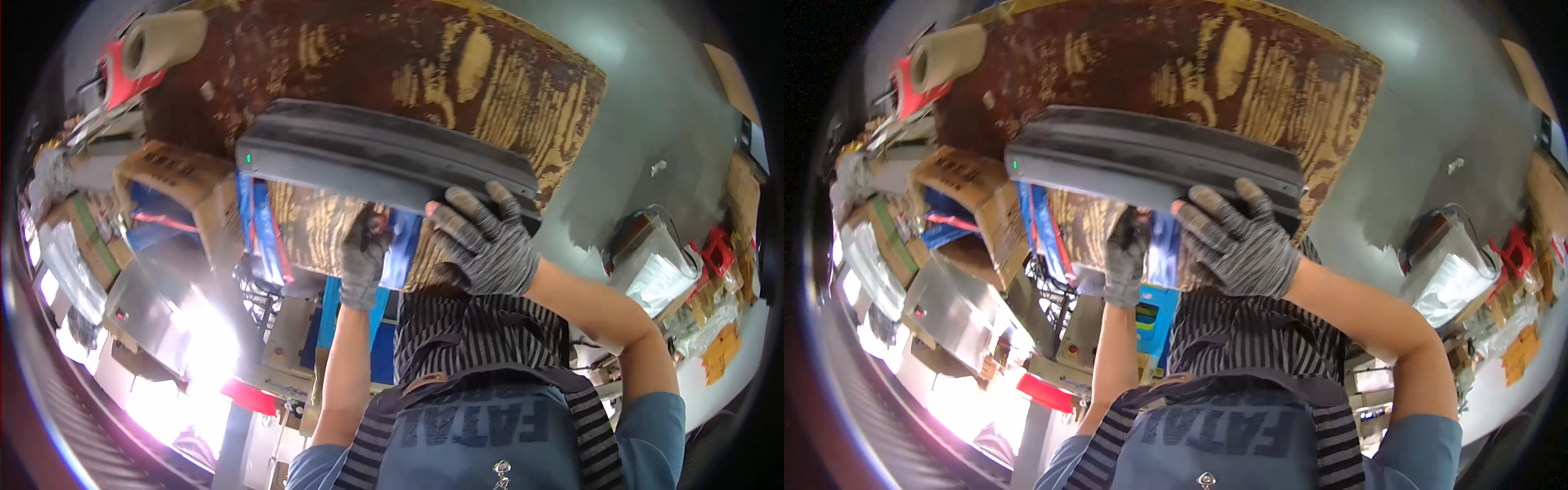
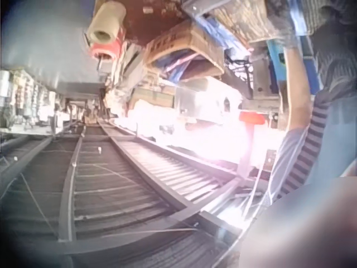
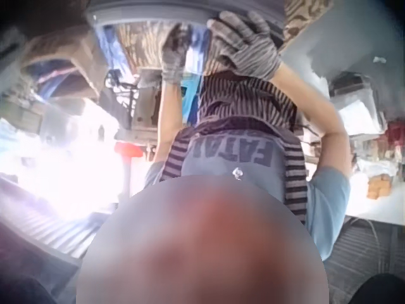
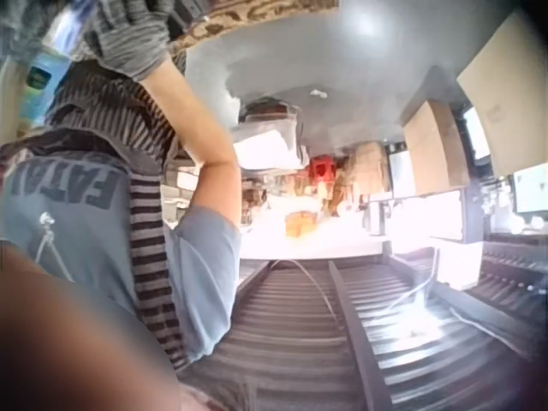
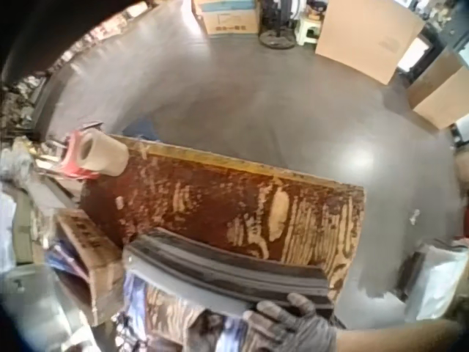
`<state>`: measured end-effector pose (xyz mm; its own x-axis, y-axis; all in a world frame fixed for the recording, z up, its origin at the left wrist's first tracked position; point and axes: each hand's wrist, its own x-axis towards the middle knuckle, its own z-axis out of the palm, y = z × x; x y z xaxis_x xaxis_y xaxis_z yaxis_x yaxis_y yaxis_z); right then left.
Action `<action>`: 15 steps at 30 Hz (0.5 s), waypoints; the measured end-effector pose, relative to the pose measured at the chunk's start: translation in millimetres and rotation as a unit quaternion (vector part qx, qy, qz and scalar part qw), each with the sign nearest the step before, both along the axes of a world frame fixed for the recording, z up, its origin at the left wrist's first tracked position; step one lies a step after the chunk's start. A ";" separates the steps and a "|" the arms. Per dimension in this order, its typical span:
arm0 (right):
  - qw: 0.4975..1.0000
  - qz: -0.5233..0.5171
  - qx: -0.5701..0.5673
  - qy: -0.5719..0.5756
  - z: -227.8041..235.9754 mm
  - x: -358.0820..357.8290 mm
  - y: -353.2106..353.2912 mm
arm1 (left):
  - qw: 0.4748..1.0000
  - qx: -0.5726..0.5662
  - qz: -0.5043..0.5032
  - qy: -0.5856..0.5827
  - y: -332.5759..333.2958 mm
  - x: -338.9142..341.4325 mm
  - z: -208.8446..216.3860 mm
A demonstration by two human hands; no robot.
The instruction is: The person is sealing plastic packages using a heat sealing machine on a wooden workbench in a warehouse.
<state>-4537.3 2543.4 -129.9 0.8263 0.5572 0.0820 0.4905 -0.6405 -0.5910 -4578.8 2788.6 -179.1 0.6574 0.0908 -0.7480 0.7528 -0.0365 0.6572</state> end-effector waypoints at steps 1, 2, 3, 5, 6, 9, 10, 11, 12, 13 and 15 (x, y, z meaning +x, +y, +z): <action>1.000 0.004 -0.001 0.006 2.5 0.6 -0.5 | 0.990 0.032 0.113 -0.072 10.6 -1.0 -13.7; 1.000 0.005 -0.008 0.012 3.4 1.3 -2.3 | 0.972 0.166 0.115 -0.121 29.4 3.0 -18.1; 1.000 0.000 -0.012 0.008 4.8 2.5 -3.3 | 0.922 0.364 0.044 -0.121 47.8 16.7 -14.2; 1.000 0.001 -0.017 0.005 5.8 3.5 -4.2 | 0.763 0.637 -0.067 -0.082 77.7 42.7 -7.9; 1.000 0.004 -0.015 0.004 7.5 4.6 -2.5 | 0.760 0.642 -0.060 -0.082 95.8 47.6 -12.4; 0.999 0.011 -0.019 -0.024 7.8 5.0 2.5 | 0.642 0.747 -0.146 0.086 136.7 46.3 -34.7; 0.999 0.015 -0.020 -0.027 8.1 4.9 4.2 | 0.676 0.720 -0.146 0.067 145.3 43.4 -37.0; 0.999 0.015 -0.030 -0.031 8.5 4.3 3.5 | 0.710 0.687 -0.148 0.044 145.8 43.2 -37.9; 0.998 0.016 -0.039 -0.035 8.6 3.9 2.9 | 0.713 0.684 -0.146 0.043 145.7 38.8 -36.5; 0.998 0.016 -0.038 -0.037 7.7 3.4 3.4 | 0.747 0.641 -0.177 -0.003 145.9 30.7 -32.4; 0.998 0.017 -0.043 -0.038 6.1 1.3 1.4 | 0.805 0.558 -0.179 -0.093 127.1 17.5 -21.6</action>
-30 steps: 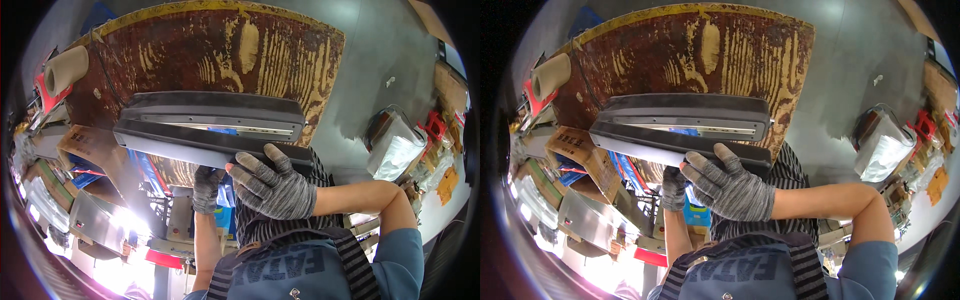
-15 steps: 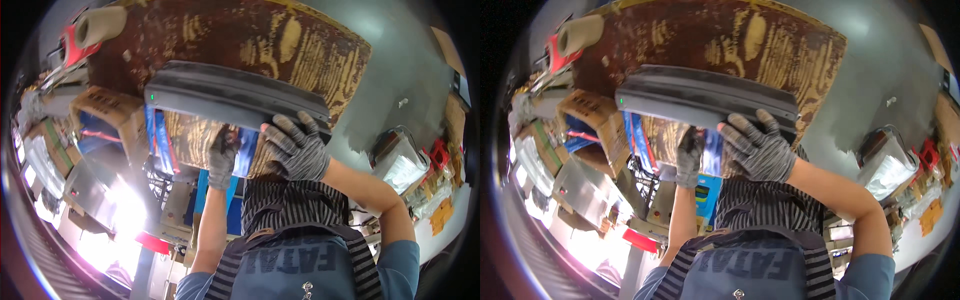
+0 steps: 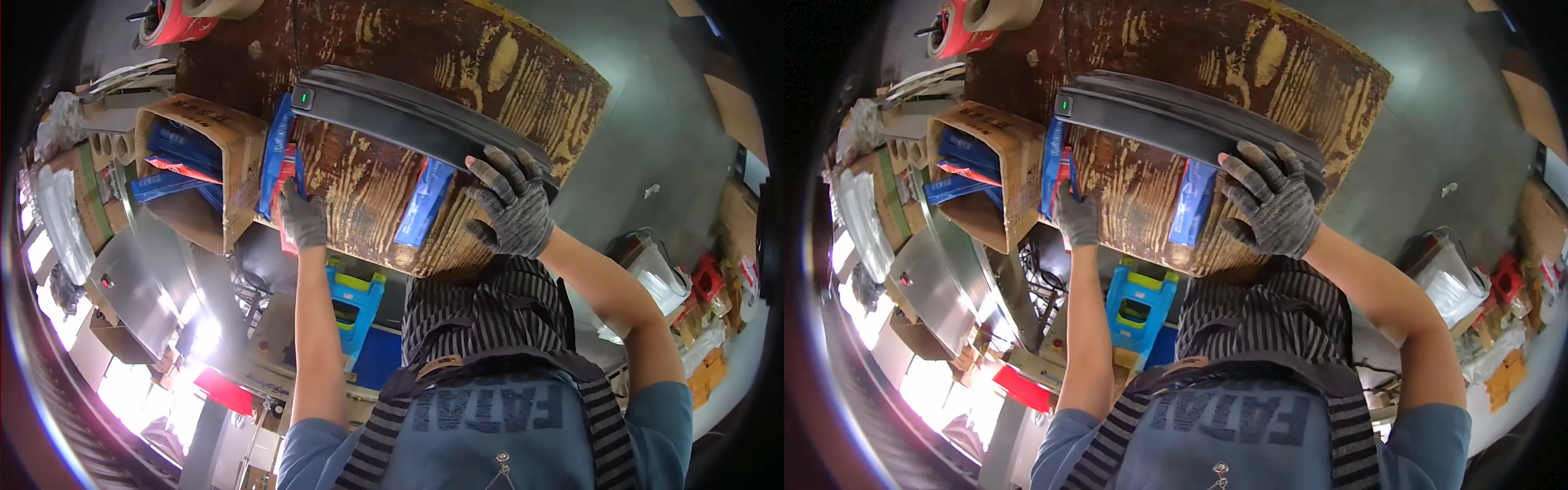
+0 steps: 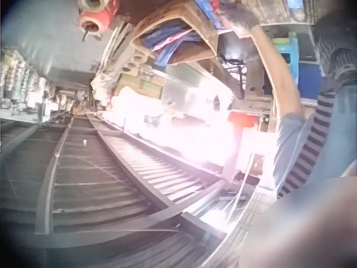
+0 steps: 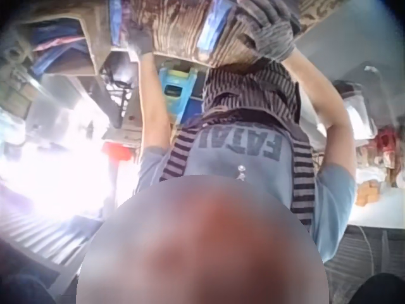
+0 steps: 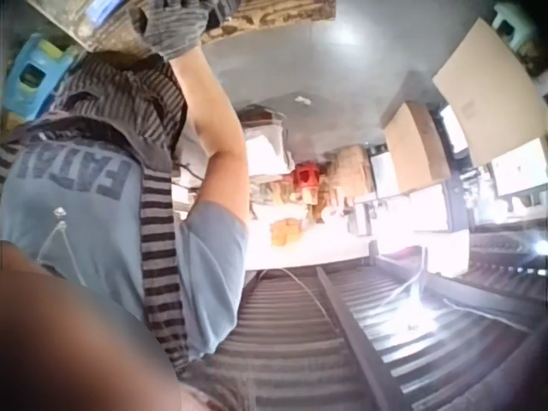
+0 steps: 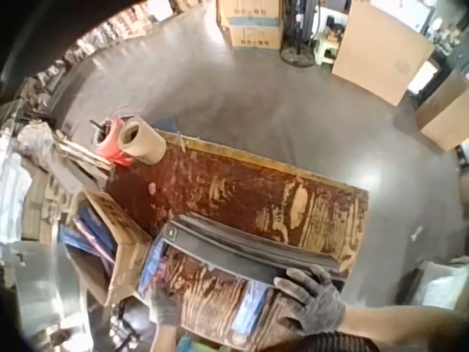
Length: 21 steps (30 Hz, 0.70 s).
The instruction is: The person is sealing plastic packages using a heat sealing machine on a wooden workbench in a warehouse.
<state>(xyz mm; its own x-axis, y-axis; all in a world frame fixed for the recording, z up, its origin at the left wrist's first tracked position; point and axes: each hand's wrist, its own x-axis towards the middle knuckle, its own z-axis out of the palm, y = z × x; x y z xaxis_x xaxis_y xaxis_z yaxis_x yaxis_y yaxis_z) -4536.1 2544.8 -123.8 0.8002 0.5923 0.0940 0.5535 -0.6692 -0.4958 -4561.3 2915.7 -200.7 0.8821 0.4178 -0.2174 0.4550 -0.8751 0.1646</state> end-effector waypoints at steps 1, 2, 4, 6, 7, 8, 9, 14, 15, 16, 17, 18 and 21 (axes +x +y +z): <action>1.000 -0.001 0.000 0.000 -0.4 -0.4 -2.1 | 1.000 -0.011 0.000 0.000 -15.6 -8.5 9.0; 1.000 -0.001 -0.003 -0.001 -0.4 -0.7 -5.3 | 0.998 -0.052 -0.018 -0.024 -36.2 -14.4 23.8; 1.000 0.000 0.007 0.004 -1.8 -1.4 -7.7 | 0.993 -0.102 -0.032 -0.046 -75.8 -28.8 49.5; 0.999 0.003 0.038 0.015 -1.1 -0.7 -7.5 | 0.973 -0.174 -0.114 -0.100 -115.7 -44.1 71.2; 0.999 0.008 0.047 0.024 -1.0 -0.5 -6.6 | 0.968 -0.226 -0.090 -0.061 -135.4 -51.0 78.8; 0.998 0.010 0.056 0.031 1.7 -0.1 -4.9 | 0.969 -0.227 -0.082 -0.060 -154.3 -55.8 81.7; 0.997 0.009 0.065 0.037 3.9 1.7 -3.8 | 0.969 -0.229 -0.076 -0.059 -171.2 -57.8 81.3; 0.991 -0.039 0.132 0.004 2.8 2.4 -0.1 | 0.969 -0.117 -0.104 -0.191 -230.4 -67.9 48.3; 0.991 -0.038 0.131 0.005 1.8 1.8 -1.7 | 0.967 -0.118 -0.102 -0.202 -235.7 -66.9 47.2; 0.992 -0.032 0.120 -0.007 -0.3 1.6 -2.8 | 0.965 -0.148 -0.092 -0.197 -238.7 -69.0 50.1; 0.994 -0.029 0.107 -0.018 -2.4 0.7 -5.9 | 0.962 -0.179 -0.083 -0.191 -242.8 -60.9 62.4; 0.993 -0.031 0.112 -0.012 -0.5 0.8 -5.9 | 0.962 -0.177 -0.083 -0.189 -238.8 -58.4 66.7; 0.993 -0.016 0.114 -0.008 -2.1 0.7 -9.2 | 0.788 -0.590 0.142 -0.104 -219.3 -39.6 73.8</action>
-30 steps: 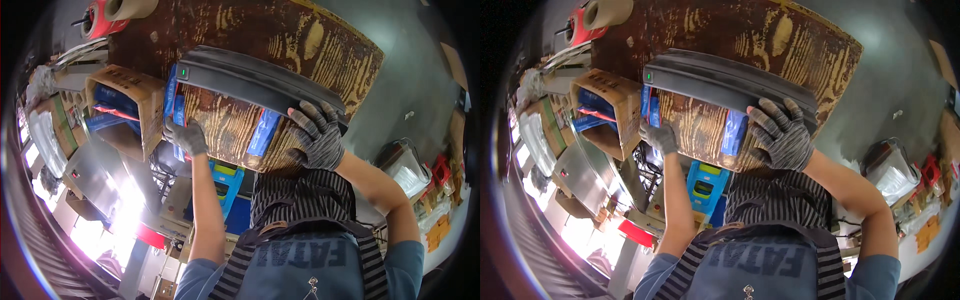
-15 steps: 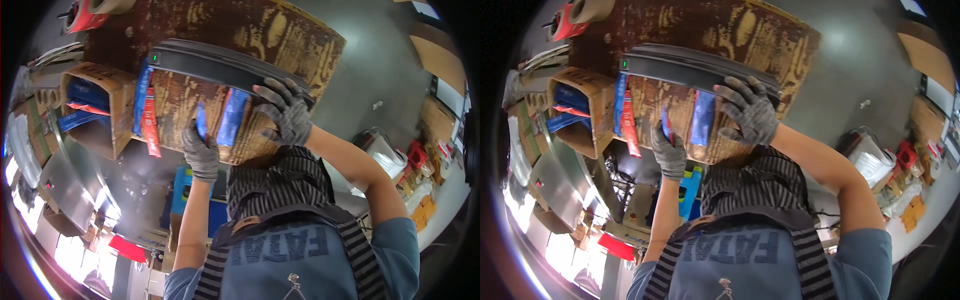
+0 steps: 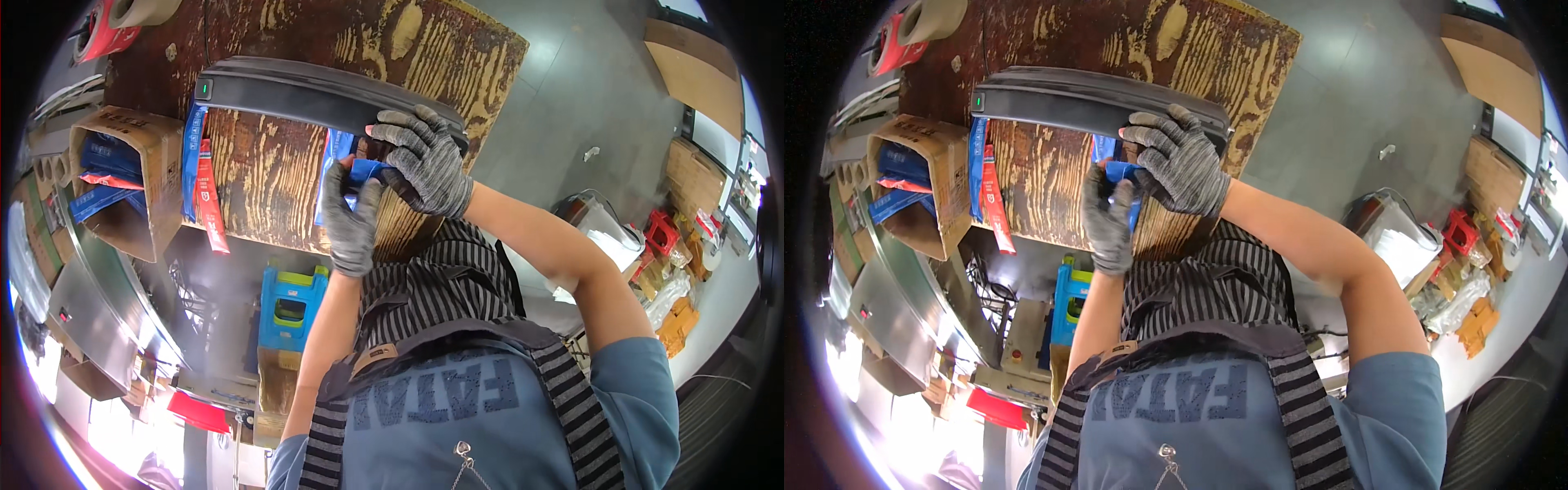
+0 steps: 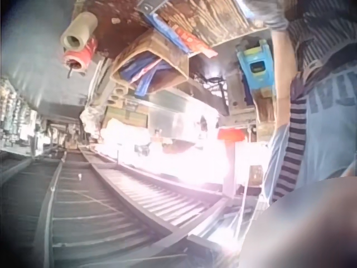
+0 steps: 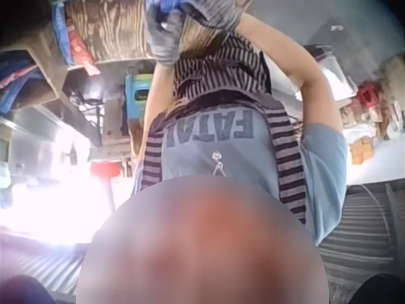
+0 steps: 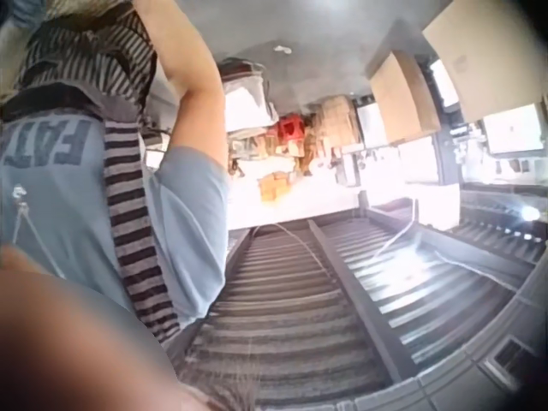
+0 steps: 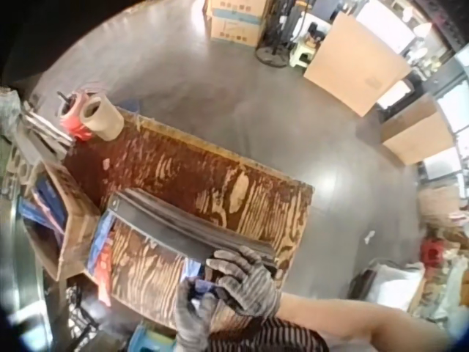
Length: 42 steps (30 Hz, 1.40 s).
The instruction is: The person is sealing plastic packages using a heat sealing machine on a wooden workbench in a warehouse.
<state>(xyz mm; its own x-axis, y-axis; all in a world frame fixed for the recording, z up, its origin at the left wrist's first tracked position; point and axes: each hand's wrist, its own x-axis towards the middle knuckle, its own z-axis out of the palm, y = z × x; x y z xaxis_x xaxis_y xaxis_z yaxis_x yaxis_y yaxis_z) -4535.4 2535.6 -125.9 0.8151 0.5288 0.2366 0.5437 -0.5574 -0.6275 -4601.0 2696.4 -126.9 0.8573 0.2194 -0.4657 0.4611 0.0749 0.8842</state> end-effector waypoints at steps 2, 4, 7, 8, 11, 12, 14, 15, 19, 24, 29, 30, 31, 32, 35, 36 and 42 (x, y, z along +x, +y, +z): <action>1.000 -0.003 0.010 0.002 0.5 0.0 0.8 | 0.987 -0.138 -0.001 0.086 13.6 19.7 15.8; 1.000 -0.001 0.015 -0.005 0.1 0.1 0.9 | 0.985 -0.135 -0.021 0.101 28.4 23.3 9.4; 1.000 0.013 0.018 0.008 -3.1 -1.5 1.2 | 0.982 -0.138 -0.026 0.126 32.3 24.7 6.8; 1.000 0.012 0.016 0.008 -3.5 -1.5 0.3 | 0.980 -0.144 -0.014 0.137 29.6 28.1 9.0; 1.000 0.015 0.007 -0.005 -4.5 -1.3 -0.5 | 0.984 -0.119 -0.071 0.115 27.2 39.6 22.8; 1.000 0.013 0.010 -0.004 -4.7 -1.2 0.2 | 0.984 -0.118 -0.071 0.115 27.0 39.2 21.7; 1.000 0.012 0.015 -0.004 -4.1 -0.6 1.3 | 0.983 -0.148 -0.048 0.094 27.7 38.0 17.1; 1.000 0.009 0.009 -0.010 -3.1 -0.4 1.2 | 0.984 -0.146 -0.048 0.094 28.4 36.2 15.1; 1.000 0.006 0.012 -0.002 -7.6 -1.5 -0.1 | 0.984 -0.159 -0.005 0.080 31.9 31.4 7.9; 1.000 0.012 0.017 0.002 -4.1 -0.4 0.0 | 0.981 -0.165 0.013 0.100 30.8 29.7 7.1; 0.999 0.019 0.027 0.012 -5.4 -0.7 0.8 | 0.980 -0.149 0.070 0.111 29.3 22.0 -6.8; 0.999 0.019 0.031 0.013 -5.0 -0.4 0.8 | 0.967 -0.212 0.131 0.049 36.9 22.6 -14.0; 0.999 0.018 0.034 0.013 -4.4 -0.1 0.7 | 0.943 -0.273 0.190 -0.014 46.5 24.0 -21.5; 0.999 0.018 0.034 0.012 -5.0 -0.6 -0.3 | 0.938 -0.278 0.206 0.012 60.4 26.3 -30.4; 0.999 0.016 0.029 0.009 -4.9 -0.6 0.3 | 0.993 -0.038 0.104 0.035 75.6 34.6 -25.8; 0.999 0.016 0.028 0.010 -3.6 -0.2 1.0 | 0.996 -0.029 0.039 0.070 79.8 33.4 -30.1; 1.000 0.017 0.012 -0.004 -1.8 -1.3 4.1 | 0.974 0.141 -0.156 0.089 53.3 15.1 -64.6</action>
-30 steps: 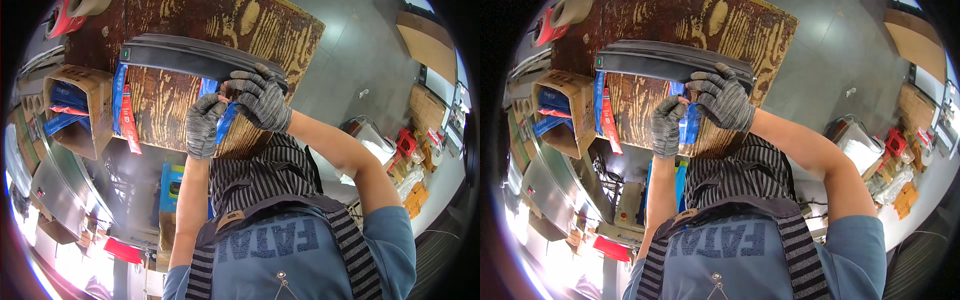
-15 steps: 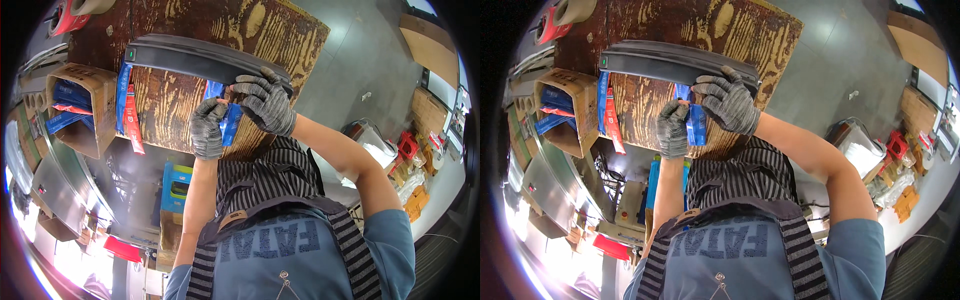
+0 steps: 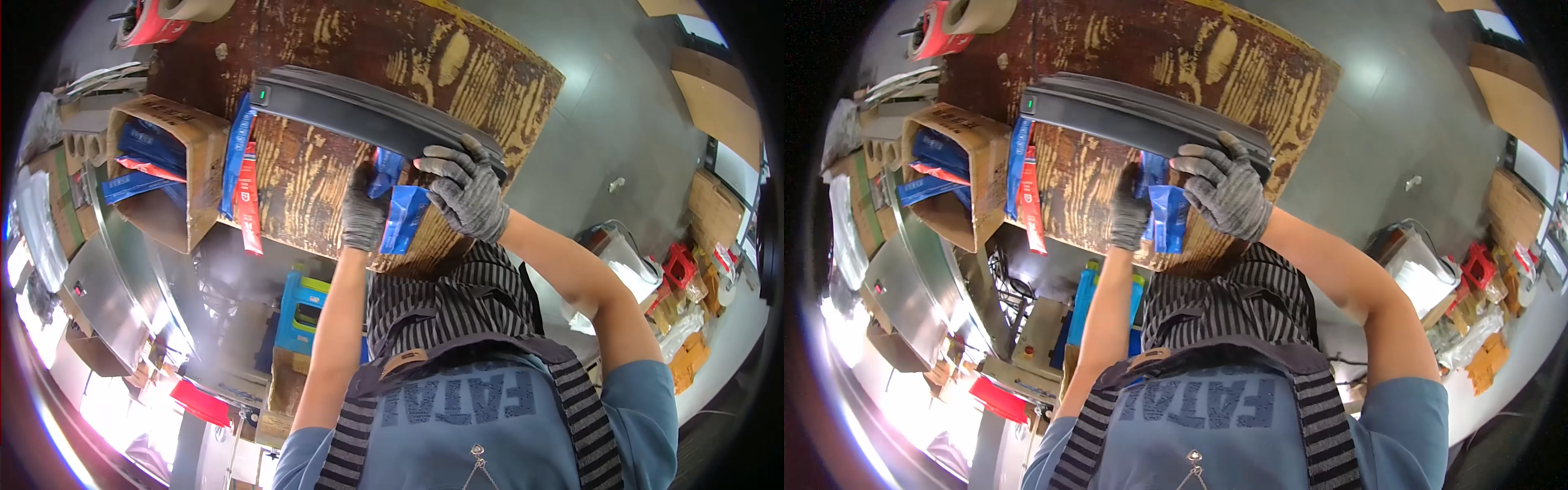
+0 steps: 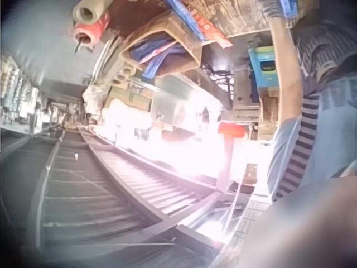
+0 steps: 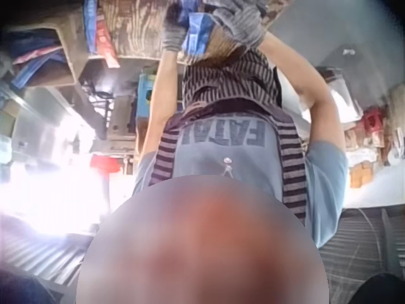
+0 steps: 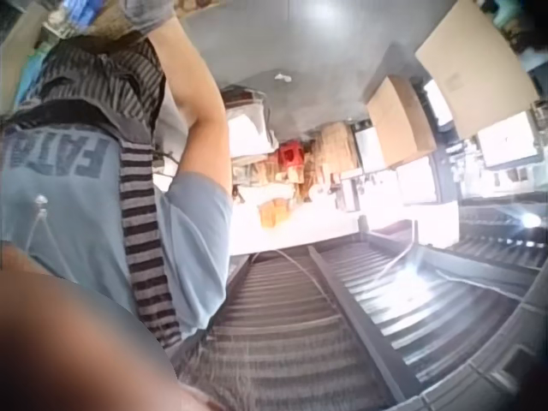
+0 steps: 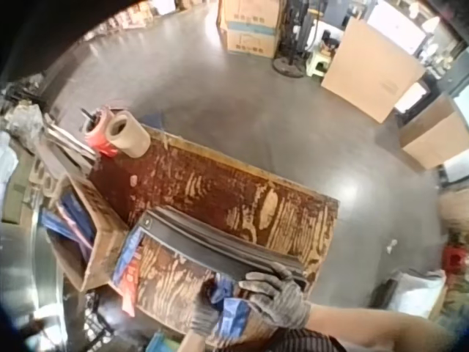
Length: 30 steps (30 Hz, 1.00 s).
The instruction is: The person is sealing plastic packages using a heat sealing machine on a wooden workbench in a warehouse.
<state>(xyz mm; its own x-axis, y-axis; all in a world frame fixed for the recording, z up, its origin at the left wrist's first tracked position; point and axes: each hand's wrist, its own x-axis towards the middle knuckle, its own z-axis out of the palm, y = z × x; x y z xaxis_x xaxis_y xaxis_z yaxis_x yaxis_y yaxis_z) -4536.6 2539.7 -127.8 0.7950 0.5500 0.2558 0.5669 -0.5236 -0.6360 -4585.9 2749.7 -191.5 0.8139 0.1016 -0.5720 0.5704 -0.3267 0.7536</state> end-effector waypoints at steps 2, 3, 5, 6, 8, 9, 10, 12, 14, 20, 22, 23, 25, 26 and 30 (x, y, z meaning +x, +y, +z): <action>1.000 -0.002 -0.018 0.002 2.5 0.4 1.0 | 0.993 0.036 -0.064 -0.095 1.0 -11.5 -28.0; 1.000 -0.001 -0.026 0.005 4.9 1.5 0.4 | 0.992 0.039 -0.064 -0.100 -0.3 -10.4 -27.2; 1.000 -0.005 -0.023 -0.003 4.2 2.3 1.2 | 1.000 0.013 0.024 0.001 -4.7 -8.5 -13.2; 1.000 -0.009 -0.022 -0.006 4.1 2.2 1.7 | 1.000 0.015 0.025 -0.003 -4.2 -9.3 -15.8; 1.000 -0.011 -0.022 -0.016 5.8 2.9 3.6 | 0.999 0.054 0.003 -0.005 0.0 -15.6 -28.8; 1.000 -0.011 -0.022 -0.015 5.6 2.4 4.5 | 0.999 0.042 0.016 -0.025 1.3 -18.2 -32.6; 1.000 -0.010 -0.022 -0.015 5.9 2.2 5.4 | 0.998 0.045 0.017 -0.028 3.2 -21.1 -36.1; 1.000 -0.011 -0.022 -0.018 5.8 1.8 4.4 | 0.999 0.049 0.000 -0.024 3.0 -20.8 -35.7; 0.999 -0.002 -0.028 -0.017 4.9 1.4 3.9 | 0.999 0.024 0.010 -0.024 1.7 -21.3 -34.8; 0.999 0.000 -0.026 -0.020 4.7 1.5 1.8 | 1.000 -0.026 0.008 -0.004 -1.8 -11.9 -15.4; 0.999 -0.002 -0.026 -0.021 5.3 1.4 2.9 | 1.000 0.008 0.002 -0.017 0.3 -16.7 -21.0; 0.999 -0.001 -0.026 -0.022 7.7 1.7 3.9 | 0.999 0.040 -0.006 -0.029 0.6 -16.8 -21.3; 0.999 0.010 -0.037 -0.016 15.2 2.7 5.6 | 0.999 0.033 -0.004 -0.035 2.8 -19.7 -20.2; 0.999 0.010 -0.038 -0.016 17.0 3.3 4.1 | 0.999 0.024 -0.004 -0.040 2.0 -19.3 -16.0; 0.999 0.008 -0.024 0.021 29.1 8.2 4.0 | 1.000 0.020 0.004 0.012 23.6 -30.7 -6.9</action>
